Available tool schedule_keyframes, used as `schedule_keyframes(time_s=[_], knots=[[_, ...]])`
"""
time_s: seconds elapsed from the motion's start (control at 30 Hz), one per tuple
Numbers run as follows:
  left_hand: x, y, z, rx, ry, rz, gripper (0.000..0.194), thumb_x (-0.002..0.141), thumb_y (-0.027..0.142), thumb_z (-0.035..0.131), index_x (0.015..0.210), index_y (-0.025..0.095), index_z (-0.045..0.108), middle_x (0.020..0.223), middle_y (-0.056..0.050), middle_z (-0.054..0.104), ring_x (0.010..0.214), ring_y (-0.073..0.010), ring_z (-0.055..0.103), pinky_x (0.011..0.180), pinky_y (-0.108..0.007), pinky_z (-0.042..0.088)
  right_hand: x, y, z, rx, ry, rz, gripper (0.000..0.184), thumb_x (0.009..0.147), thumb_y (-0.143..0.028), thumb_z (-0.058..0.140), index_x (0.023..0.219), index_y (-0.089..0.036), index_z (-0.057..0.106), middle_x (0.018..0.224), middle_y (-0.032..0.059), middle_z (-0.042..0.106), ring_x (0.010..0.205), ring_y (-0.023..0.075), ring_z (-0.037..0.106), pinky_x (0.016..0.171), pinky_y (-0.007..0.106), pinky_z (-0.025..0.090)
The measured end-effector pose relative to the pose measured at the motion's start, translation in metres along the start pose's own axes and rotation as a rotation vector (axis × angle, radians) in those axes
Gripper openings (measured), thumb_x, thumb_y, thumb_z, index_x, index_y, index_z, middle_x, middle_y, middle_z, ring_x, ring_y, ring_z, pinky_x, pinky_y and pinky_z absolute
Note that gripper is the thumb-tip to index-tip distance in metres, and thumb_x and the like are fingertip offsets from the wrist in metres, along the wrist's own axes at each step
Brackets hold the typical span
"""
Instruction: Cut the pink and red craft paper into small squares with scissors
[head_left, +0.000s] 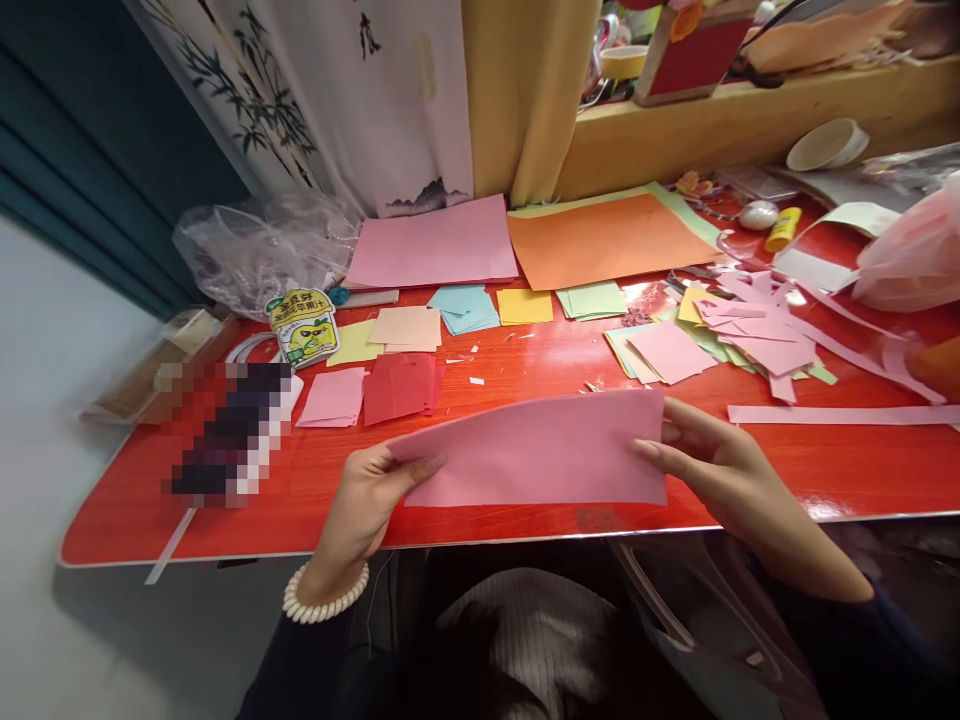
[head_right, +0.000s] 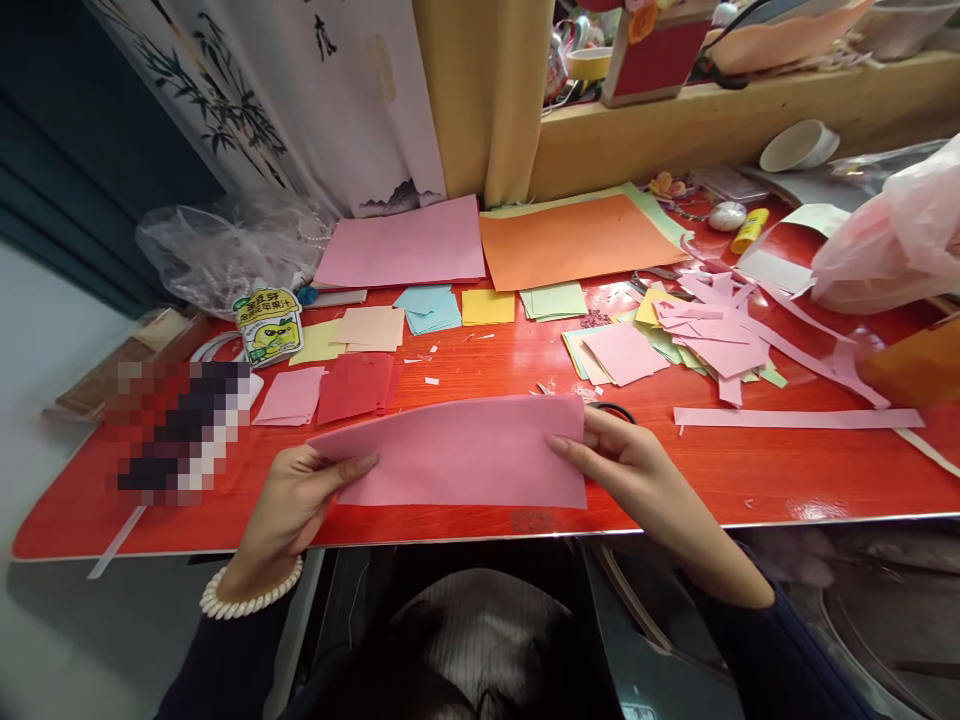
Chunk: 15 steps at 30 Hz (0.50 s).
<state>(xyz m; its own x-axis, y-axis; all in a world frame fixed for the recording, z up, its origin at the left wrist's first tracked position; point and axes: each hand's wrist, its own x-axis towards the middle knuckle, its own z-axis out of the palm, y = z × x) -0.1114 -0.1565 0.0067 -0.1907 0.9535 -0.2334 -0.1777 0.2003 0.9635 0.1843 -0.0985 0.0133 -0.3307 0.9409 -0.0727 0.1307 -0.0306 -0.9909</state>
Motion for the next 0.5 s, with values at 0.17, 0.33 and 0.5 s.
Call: schedule_keyframes(time_s=[0.17,0.33,0.5], knots=[[0.002,0.000,0.000,0.147,0.016,0.084,0.019,0.067,0.026,0.076,0.085,0.019,0.074,0.088,-0.003,0.074,0.080,-0.0212,0.069,0.074,-0.033,0.057,0.005,-0.001,0.006,-0.113,0.107,-0.053,0.031,0.077,-0.039,0.066,0.055,-0.021,0.056,0.054,-0.0025,0.047,0.048,0.0102,0.045,0.043,0.023,0.039],[-0.002,0.002,-0.007,0.539,-0.029,0.246,0.018,0.077,0.030,0.068,0.091,0.022,0.074,0.091,-0.001,0.074,0.087,-0.0221,0.068,0.076,-0.031,0.055,0.009,0.016,0.003,-0.265,0.083,-0.193,0.012,0.084,-0.033,0.058,0.081,-0.026,0.068,0.066,-0.0016,0.061,0.058,0.0145,0.055,0.053,0.027,0.045],[-0.002,-0.006,-0.016,0.751,-0.153,0.394,0.018,0.082,0.028,0.061,0.096,0.025,0.072,0.095,0.001,0.073,0.084,-0.0199,0.068,0.078,-0.029,0.052,0.011,0.032,-0.002,-0.425,-0.058,-0.251,0.015,0.086,-0.029,0.056,0.091,-0.029,0.070,0.084,-0.0004,0.071,0.076,0.0208,0.065,0.068,0.034,0.051]])
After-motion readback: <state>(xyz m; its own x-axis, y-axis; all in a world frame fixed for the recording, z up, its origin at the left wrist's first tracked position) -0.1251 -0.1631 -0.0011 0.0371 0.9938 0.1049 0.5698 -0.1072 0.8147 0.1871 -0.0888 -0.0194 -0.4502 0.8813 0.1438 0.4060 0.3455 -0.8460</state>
